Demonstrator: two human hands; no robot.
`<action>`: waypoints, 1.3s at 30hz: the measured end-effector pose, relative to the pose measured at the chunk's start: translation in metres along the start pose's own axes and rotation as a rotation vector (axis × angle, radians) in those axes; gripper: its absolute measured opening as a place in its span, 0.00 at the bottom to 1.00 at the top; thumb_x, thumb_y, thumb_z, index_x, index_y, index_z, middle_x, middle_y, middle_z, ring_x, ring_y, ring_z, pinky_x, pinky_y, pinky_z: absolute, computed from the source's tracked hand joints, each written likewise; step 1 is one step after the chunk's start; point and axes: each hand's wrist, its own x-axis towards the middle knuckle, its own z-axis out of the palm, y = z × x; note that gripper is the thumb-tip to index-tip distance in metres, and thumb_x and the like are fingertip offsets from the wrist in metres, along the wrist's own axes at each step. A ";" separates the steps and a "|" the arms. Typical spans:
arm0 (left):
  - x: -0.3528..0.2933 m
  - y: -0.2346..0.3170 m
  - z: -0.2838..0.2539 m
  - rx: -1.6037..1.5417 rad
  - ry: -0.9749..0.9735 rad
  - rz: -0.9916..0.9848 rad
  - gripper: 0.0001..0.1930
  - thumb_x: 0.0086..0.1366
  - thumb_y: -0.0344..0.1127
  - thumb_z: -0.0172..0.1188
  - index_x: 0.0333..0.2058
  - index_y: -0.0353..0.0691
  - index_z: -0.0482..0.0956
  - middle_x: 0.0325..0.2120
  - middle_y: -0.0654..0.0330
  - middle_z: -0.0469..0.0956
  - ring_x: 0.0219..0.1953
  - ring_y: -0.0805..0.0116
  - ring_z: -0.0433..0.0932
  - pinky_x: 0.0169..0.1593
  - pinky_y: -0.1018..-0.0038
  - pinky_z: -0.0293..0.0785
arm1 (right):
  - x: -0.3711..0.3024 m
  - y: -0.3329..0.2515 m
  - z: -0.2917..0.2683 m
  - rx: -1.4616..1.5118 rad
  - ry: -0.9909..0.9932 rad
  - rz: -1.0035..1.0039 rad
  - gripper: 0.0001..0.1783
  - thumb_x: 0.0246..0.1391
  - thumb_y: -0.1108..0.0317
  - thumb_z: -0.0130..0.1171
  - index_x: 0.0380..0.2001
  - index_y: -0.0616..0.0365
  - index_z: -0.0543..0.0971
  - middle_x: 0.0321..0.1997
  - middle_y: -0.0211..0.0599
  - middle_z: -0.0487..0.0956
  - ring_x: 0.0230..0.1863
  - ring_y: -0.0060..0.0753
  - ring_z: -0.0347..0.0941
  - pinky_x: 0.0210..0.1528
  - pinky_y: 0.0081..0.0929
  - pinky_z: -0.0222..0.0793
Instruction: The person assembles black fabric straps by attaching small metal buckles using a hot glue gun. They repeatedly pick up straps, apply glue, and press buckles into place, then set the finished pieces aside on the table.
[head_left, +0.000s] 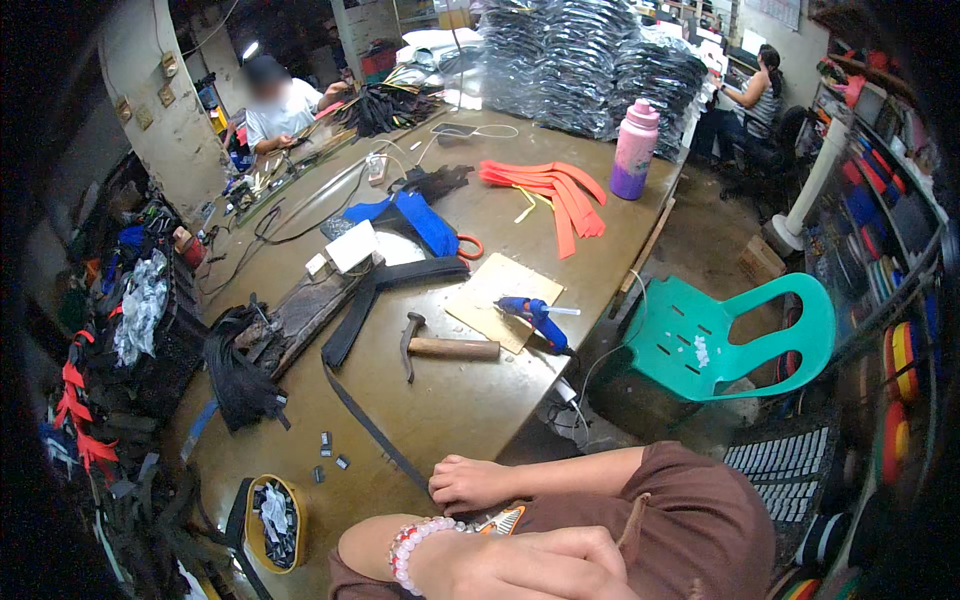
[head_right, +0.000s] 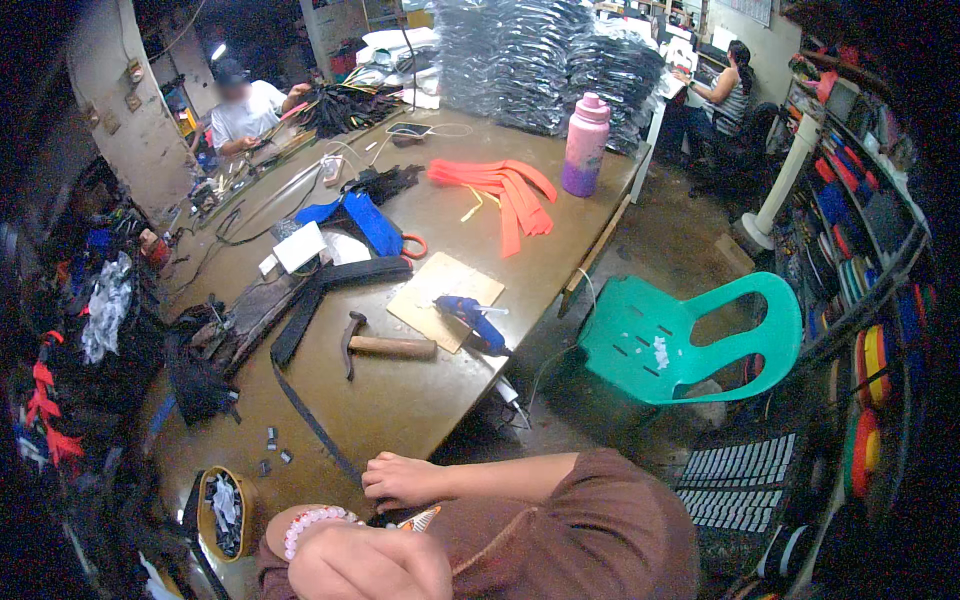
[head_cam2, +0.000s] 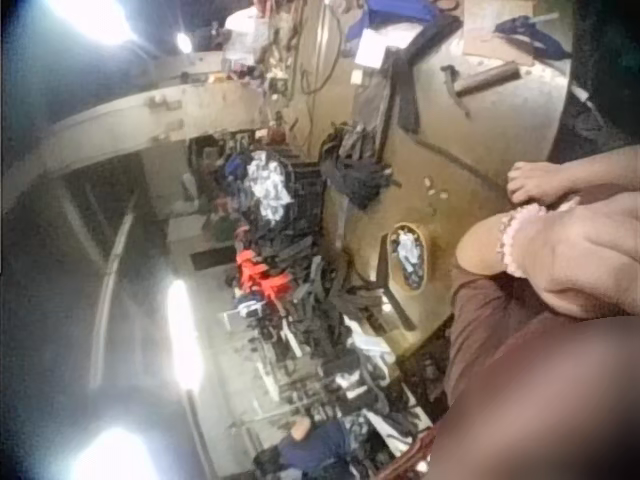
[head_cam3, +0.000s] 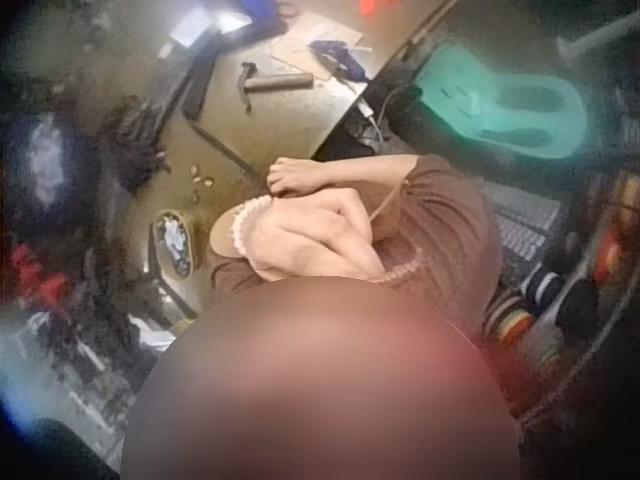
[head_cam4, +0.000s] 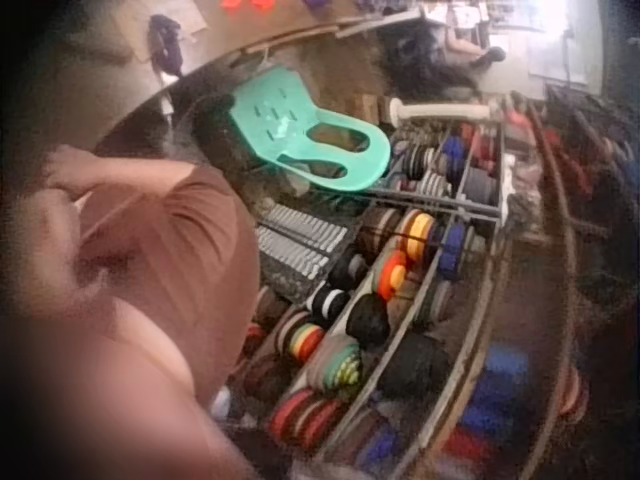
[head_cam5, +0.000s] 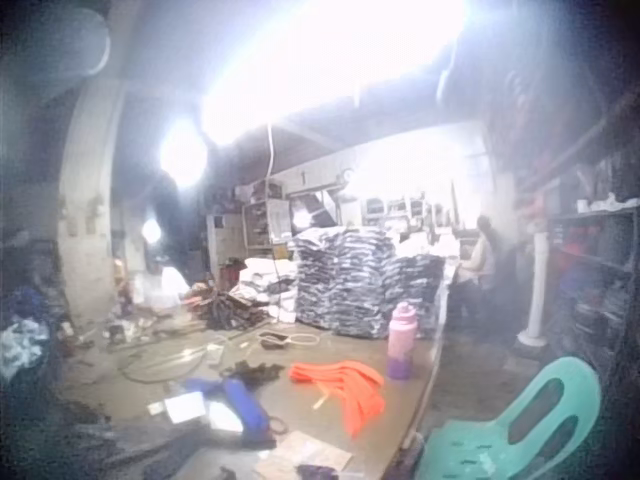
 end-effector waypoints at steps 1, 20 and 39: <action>-0.001 -0.003 0.001 0.027 -0.010 0.014 0.11 0.64 0.27 0.49 0.41 0.28 0.76 0.42 0.48 0.75 0.36 0.56 0.71 0.40 0.66 0.68 | 0.000 0.000 0.000 0.015 0.007 -0.002 0.11 0.48 0.58 0.61 0.27 0.53 0.73 0.34 0.31 0.70 0.41 0.35 0.65 0.47 0.37 0.58; -0.007 0.019 0.001 0.112 0.018 -0.189 0.08 0.62 0.25 0.53 0.39 0.33 0.78 0.34 0.52 0.77 0.32 0.56 0.73 0.36 0.66 0.71 | 0.000 0.000 0.001 0.038 0.029 -0.027 0.12 0.47 0.58 0.61 0.26 0.53 0.72 0.34 0.31 0.69 0.41 0.35 0.64 0.47 0.36 0.58; -0.236 0.040 0.002 -0.195 1.309 -0.887 0.29 0.70 0.48 0.43 0.64 0.44 0.48 0.50 0.50 0.72 0.45 0.61 0.77 0.49 0.66 0.75 | 0.038 0.003 -0.030 0.098 0.337 0.042 0.05 0.47 0.69 0.55 0.28 0.58 0.72 0.33 0.43 0.69 0.37 0.46 0.69 0.38 0.37 0.67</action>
